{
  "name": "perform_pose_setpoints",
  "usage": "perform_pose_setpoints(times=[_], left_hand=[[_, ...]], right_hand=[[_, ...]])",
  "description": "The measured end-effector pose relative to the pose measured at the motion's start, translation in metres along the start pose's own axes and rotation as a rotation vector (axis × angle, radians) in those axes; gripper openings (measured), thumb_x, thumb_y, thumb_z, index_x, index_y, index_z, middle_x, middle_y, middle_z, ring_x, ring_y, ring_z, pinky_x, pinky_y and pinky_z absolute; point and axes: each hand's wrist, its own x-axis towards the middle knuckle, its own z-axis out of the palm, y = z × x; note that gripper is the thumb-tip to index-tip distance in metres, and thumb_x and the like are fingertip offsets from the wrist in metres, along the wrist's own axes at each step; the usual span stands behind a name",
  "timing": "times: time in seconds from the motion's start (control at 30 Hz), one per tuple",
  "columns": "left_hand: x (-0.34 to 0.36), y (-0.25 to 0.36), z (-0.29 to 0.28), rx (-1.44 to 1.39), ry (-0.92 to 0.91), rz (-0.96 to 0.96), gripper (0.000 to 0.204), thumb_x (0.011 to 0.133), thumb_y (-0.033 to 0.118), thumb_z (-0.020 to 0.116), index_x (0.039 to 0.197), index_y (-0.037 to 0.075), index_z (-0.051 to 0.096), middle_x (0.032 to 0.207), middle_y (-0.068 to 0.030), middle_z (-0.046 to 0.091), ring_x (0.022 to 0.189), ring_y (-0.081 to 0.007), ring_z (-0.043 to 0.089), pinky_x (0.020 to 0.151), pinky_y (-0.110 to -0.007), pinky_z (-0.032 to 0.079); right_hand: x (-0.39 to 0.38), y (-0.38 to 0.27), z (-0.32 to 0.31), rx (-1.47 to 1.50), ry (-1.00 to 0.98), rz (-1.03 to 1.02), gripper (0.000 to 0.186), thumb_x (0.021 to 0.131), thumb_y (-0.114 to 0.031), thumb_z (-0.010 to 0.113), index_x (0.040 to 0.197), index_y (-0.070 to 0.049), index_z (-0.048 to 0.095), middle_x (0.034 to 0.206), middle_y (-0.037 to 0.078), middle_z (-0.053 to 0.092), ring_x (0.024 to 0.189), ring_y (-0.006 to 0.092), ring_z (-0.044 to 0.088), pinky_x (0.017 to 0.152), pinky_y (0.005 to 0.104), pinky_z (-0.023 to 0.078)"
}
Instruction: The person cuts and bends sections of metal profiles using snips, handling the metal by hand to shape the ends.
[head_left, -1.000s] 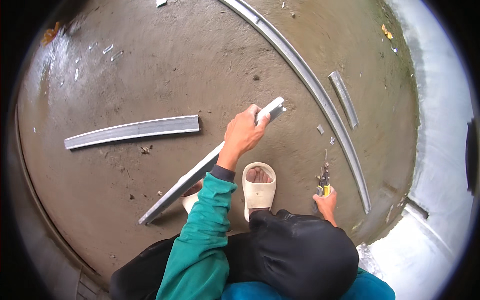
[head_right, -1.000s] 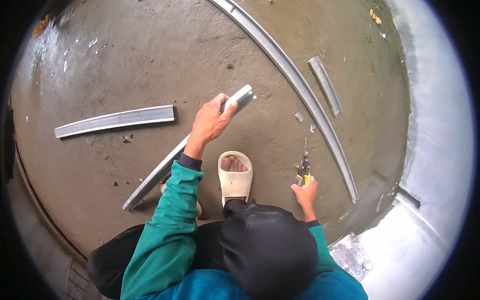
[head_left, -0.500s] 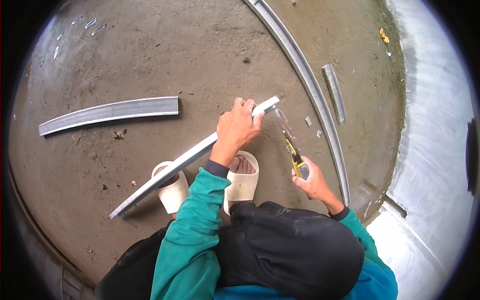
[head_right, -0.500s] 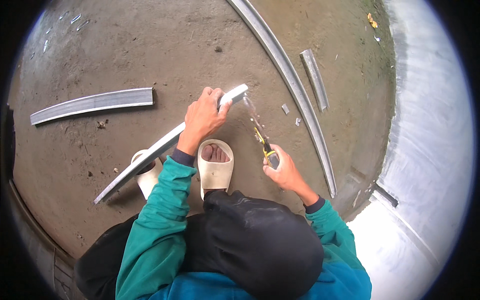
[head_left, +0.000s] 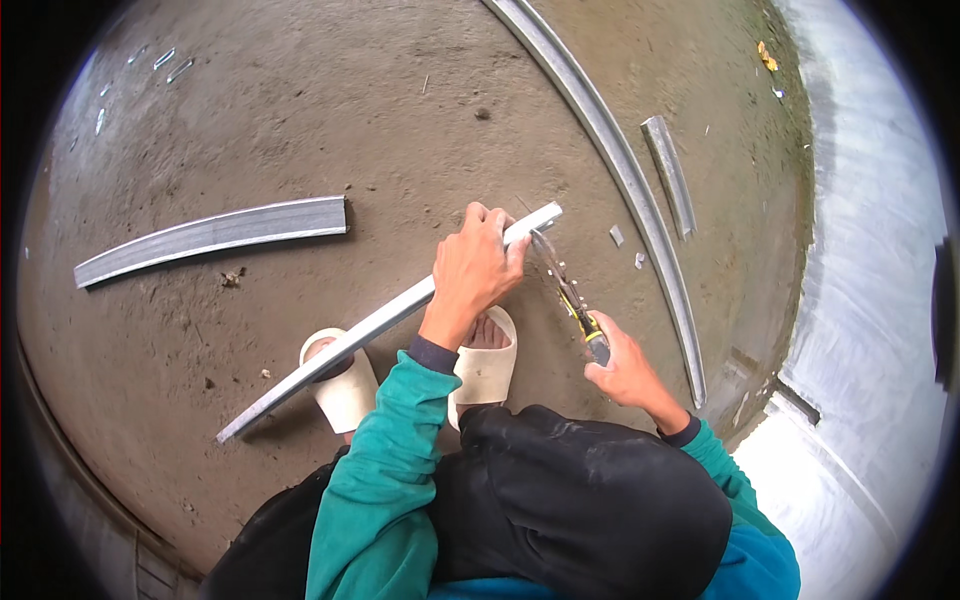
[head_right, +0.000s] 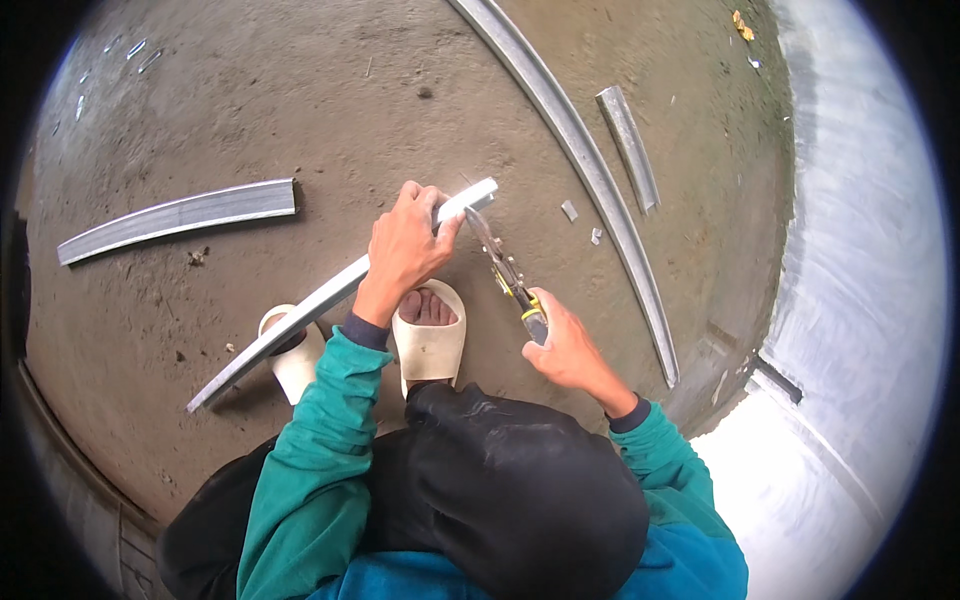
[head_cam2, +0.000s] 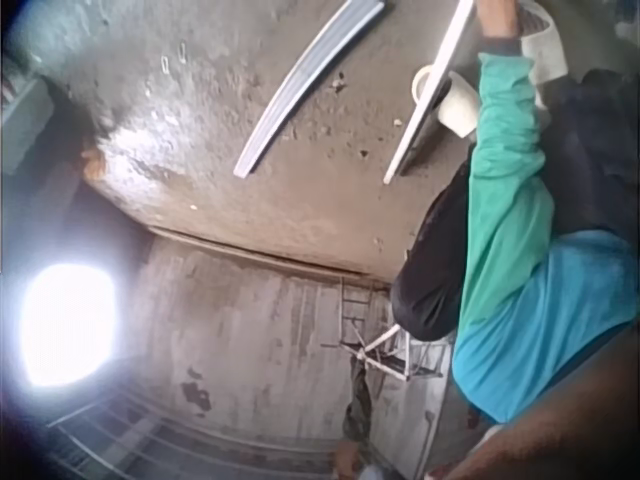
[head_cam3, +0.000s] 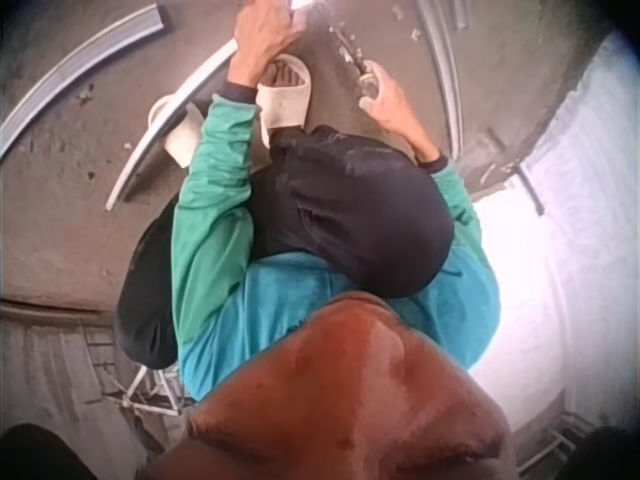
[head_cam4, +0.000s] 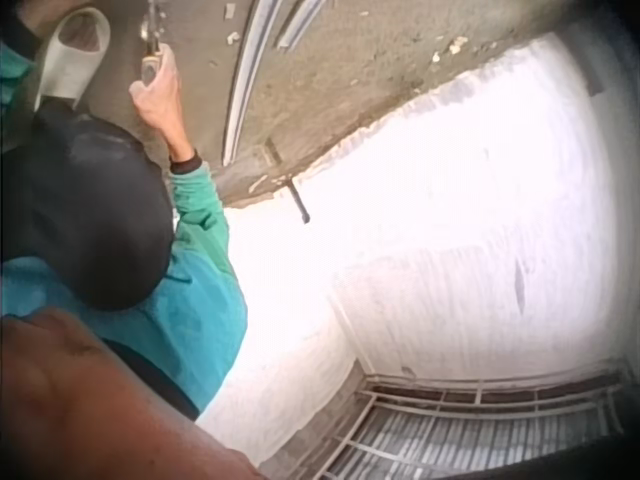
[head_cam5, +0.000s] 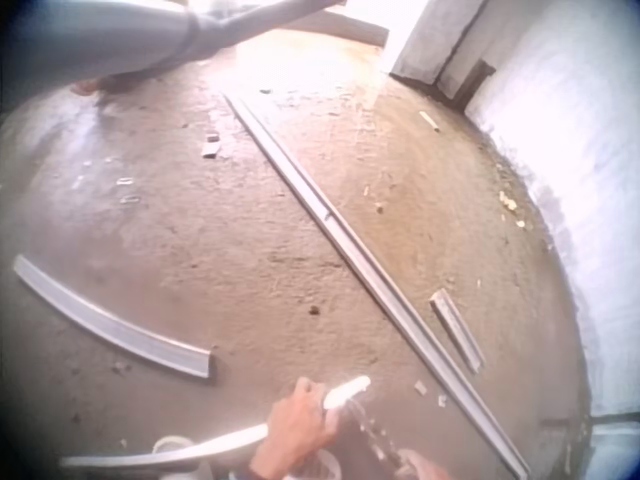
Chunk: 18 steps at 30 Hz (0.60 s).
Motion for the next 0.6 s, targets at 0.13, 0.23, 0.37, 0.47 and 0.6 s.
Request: perform_pose_setpoints(times=[0.13,0.23,0.37,0.47,0.6], left_hand=[[-0.002,-0.001,0.003,-0.041,0.017,-0.015,0.025,0.085,0.029,0.066,0.096,0.007,0.065,0.096,-0.0121,0.059,0.08,-0.0366,0.064,0.071,-0.046,0.05],[-0.003,0.001,0.005,-0.048,0.011,-0.019,0.024,0.085,0.029,0.066,0.096,0.007,0.065,0.095,-0.0119,0.059,0.08,-0.0365,0.064,0.071,-0.046,0.05],[-0.004,-0.002,0.006,-0.038,0.021,-0.012,0.024,0.084,0.028,0.066,0.096,0.007,0.066,0.095,-0.0118,0.059,0.08,-0.0364,0.064,0.071,-0.046,0.05],[-0.003,-0.001,0.006,-0.046,0.022,-0.013,0.024,0.084,0.027,0.067,0.096,0.007,0.066,0.096,-0.0116,0.059,0.08,-0.0363,0.064,0.07,-0.045,0.05],[-0.003,-0.004,0.009,-0.062,0.037,-0.023,0.023,0.082,0.026,0.068,0.096,0.007,0.067,0.096,-0.0115,0.06,0.079,-0.0359,0.064,0.07,-0.045,0.05]], right_hand=[[-0.002,-0.003,-0.001,-0.016,-0.015,0.001,0.065,0.069,-0.01,0.057,0.132,0.0,0.043,0.1,0.022,0.058,0.087,0.037,0.057,0.082,0.041,0.047],[-0.003,0.009,0.005,-0.064,0.053,-0.103,0.068,0.069,-0.01,0.057,0.133,0.002,0.041,0.106,0.023,0.057,0.089,0.0357,0.057,0.084,0.0391,0.046],[-0.002,-0.003,0.001,-0.034,-0.041,0.054,0.07,0.069,-0.01,0.057,0.135,0.004,0.039,0.111,0.024,0.056,0.095,0.0352,0.057,0.088,0.0378,0.046],[-0.003,0.003,0.004,-0.033,-0.023,0.009,0.074,0.069,-0.011,0.058,0.138,0.005,0.036,0.116,0.024,0.054,0.096,0.0335,0.058,0.088,0.0361,0.046],[-0.004,-0.008,0.002,-0.071,-0.077,0.019,0.08,0.07,-0.011,0.059,0.142,0.007,0.03,0.122,0.024,0.05,0.088,0.0305,0.057,0.084,0.0365,0.046]])
